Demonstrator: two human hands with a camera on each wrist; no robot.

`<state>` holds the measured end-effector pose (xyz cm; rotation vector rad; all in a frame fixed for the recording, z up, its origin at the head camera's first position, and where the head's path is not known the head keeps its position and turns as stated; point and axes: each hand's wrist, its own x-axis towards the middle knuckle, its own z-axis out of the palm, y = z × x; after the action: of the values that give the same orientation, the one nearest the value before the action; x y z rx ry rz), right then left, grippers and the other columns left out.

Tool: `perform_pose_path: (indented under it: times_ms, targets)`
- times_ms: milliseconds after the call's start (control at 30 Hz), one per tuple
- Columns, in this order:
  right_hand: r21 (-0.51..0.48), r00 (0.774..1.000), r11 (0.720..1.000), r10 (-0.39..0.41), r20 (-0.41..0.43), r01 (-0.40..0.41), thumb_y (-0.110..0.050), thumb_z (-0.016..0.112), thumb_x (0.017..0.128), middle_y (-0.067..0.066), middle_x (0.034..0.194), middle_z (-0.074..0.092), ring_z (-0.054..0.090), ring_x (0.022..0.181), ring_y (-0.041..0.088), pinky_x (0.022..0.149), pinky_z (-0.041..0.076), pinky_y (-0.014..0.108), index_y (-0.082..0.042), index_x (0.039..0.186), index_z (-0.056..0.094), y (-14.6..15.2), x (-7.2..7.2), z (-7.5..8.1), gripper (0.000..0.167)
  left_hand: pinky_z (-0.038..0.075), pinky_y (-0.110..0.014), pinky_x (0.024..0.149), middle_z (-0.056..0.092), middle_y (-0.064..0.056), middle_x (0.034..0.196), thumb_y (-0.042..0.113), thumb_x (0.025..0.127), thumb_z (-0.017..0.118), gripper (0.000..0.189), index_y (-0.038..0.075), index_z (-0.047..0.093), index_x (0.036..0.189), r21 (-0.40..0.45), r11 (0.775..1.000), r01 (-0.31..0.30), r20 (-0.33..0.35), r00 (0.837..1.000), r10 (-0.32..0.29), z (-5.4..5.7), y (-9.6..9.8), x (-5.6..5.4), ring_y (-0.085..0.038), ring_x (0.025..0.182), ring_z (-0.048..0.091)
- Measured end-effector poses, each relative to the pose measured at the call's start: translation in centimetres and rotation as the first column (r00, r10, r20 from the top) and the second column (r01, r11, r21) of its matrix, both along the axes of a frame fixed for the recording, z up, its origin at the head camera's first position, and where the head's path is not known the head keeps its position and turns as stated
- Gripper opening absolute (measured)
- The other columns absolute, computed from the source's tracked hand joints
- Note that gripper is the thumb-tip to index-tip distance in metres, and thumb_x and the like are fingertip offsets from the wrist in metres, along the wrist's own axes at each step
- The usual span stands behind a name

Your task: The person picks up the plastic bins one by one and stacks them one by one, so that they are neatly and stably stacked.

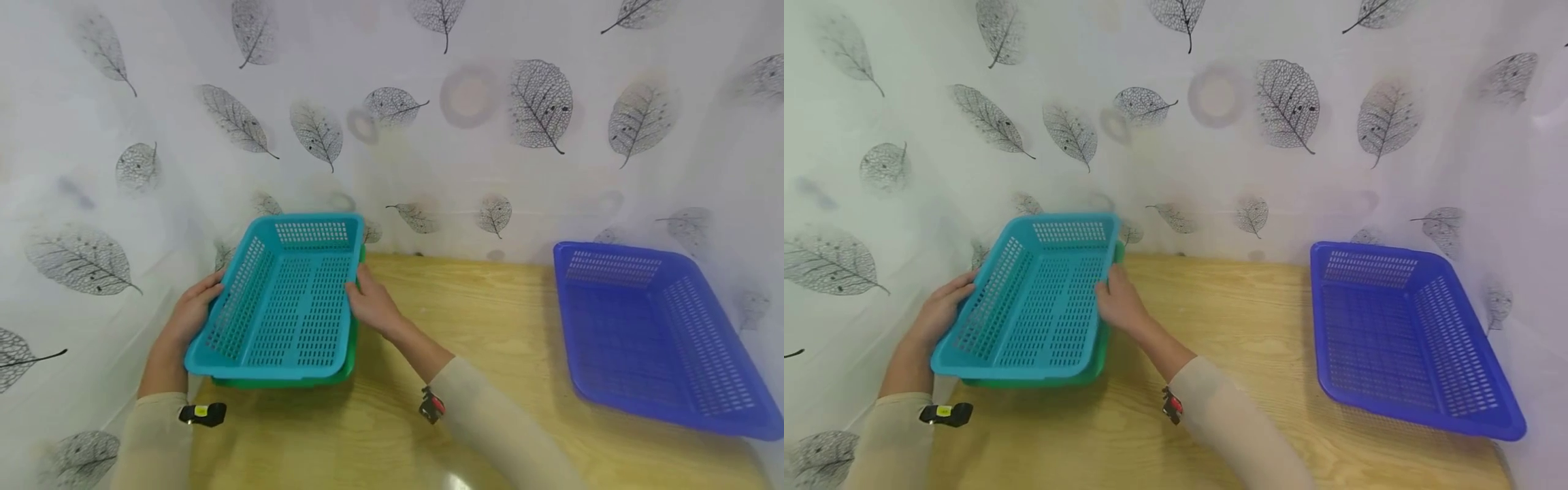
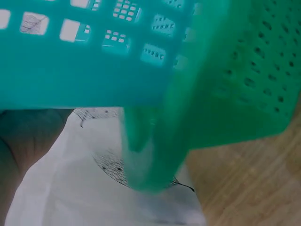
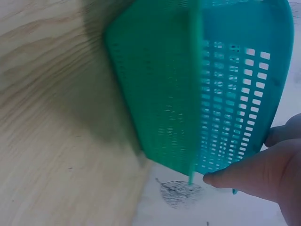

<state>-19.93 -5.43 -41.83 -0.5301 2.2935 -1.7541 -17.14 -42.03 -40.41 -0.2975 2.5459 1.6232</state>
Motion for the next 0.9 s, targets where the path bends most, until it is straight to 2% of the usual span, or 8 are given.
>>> perform_pose_path:
  times_ms: [100,167,267,333,433,567,833,900]
  targets:
    - [0.017,0.999,1.000,0.008,-0.037,-0.008,-0.018,0.039,0.113,0.016,0.171,0.030,0.032,0.156,0.036,0.125,0.032,0.055,-0.008,0.167,0.026,-0.2,-0.4,-1.3,0.057,0.011,-0.054,0.131,0.006,-0.017,0.175,0.035,0.117,0.035,0.062,0.006,0.017,0.168,-0.034,0.999,0.019,-0.008,1.000,-0.019,-1.1,-0.1,-0.3,-0.040,0.161,0.001]
    - [0.047,0.999,0.999,0.003,-0.040,-0.001,-0.019,0.038,0.113,0.018,0.172,0.027,0.027,0.158,0.036,0.128,0.027,0.053,-0.004,0.167,0.023,-0.3,-0.6,-2.2,0.058,0.008,-0.062,0.129,0.008,-0.021,0.174,0.030,0.117,0.034,0.060,0.002,0.017,0.167,-0.074,0.997,0.030,-0.036,0.999,-0.033,-2.0,0.1,-0.3,-0.045,0.160,0.003]
    - [0.106,1.000,0.994,-0.016,-0.015,0.018,-0.022,0.036,0.113,0.022,0.174,0.019,0.017,0.161,0.036,0.131,0.018,0.048,0.001,0.167,0.018,-0.3,-0.7,-2.8,0.062,0.015,-0.064,0.127,0.017,-0.024,0.172,0.027,0.117,0.032,0.057,0.001,0.020,0.167,-0.125,0.991,0.038,-0.081,0.996,-0.048,-3.4,0.5,-0.4,-0.047,0.159,0.013]
    - [0.140,1.000,0.990,-0.027,0.011,0.025,-0.024,0.035,0.113,0.023,0.174,0.010,0.009,0.162,0.035,0.132,0.012,0.045,0.003,0.167,0.012,-0.2,-0.9,-3.2,0.064,0.014,-0.064,0.127,0.019,-0.024,0.172,0.025,0.117,0.032,0.056,0.001,0.021,0.166,-0.139,0.989,0.045,-0.109,0.992,-0.061,-4.4,0.7,-0.7,-0.046,0.158,0.014]
    - [0.164,0.999,0.986,-0.033,0.029,0.028,-0.024,0.034,0.114,0.022,0.175,0.007,0.007,0.162,0.033,0.132,0.011,0.044,0.003,0.167,0.010,-0.1,-1.1,-3.8,0.064,0.013,-0.063,0.128,0.019,-0.022,0.172,0.024,0.117,0.032,0.056,0.002,0.021,0.167,-0.145,0.988,0.057,-0.115,0.991,-0.074,-5.3,0.7,-0.8,-0.045,0.159,0.013]
    - [0.177,0.999,0.984,-0.037,0.011,0.035,-0.023,0.034,0.114,0.021,0.175,0.007,0.007,0.163,0.033,0.132,0.012,0.043,0.003,0.167,0.010,0.0,-1.1,-4.5,0.064,0.013,-0.066,0.127,0.019,-0.021,0.173,0.028,0.117,0.032,0.057,0.003,0.021,0.167,-0.170,0.984,0.058,-0.095,0.993,-0.075,-5.6,1.0,-0.4,-0.046,0.159,0.013]
    - [0.117,0.999,0.992,-0.039,0.023,0.036,-0.024,0.033,0.116,0.022,0.174,0.007,0.008,0.162,0.033,0.131,0.013,0.044,0.004,0.167,0.010,0.1,-0.7,-5.1,0.063,0.014,-0.066,0.127,0.021,-0.025,0.171,0.034,0.117,0.031,0.060,0.001,0.024,0.167,-0.196,0.981,0.005,-0.044,0.999,-0.014,-5.5,1.6,-0.3,-0.048,0.159,0.014]
    - [0.104,0.999,0.994,-0.039,0.021,0.036,-0.024,0.033,0.116,0.024,0.173,0.016,0.020,0.160,0.035,0.130,0.021,0.047,0.003,0.167,0.012,0.4,-0.4,-5.1,0.062,0.015,-0.066,0.127,0.022,-0.025,0.171,0.035,0.117,0.031,0.060,0.000,0.024,0.166,-0.208,0.978,-0.001,-0.032,0.999,-0.005,-5.5,1.9,-0.2,-0.048,0.158,0.015]
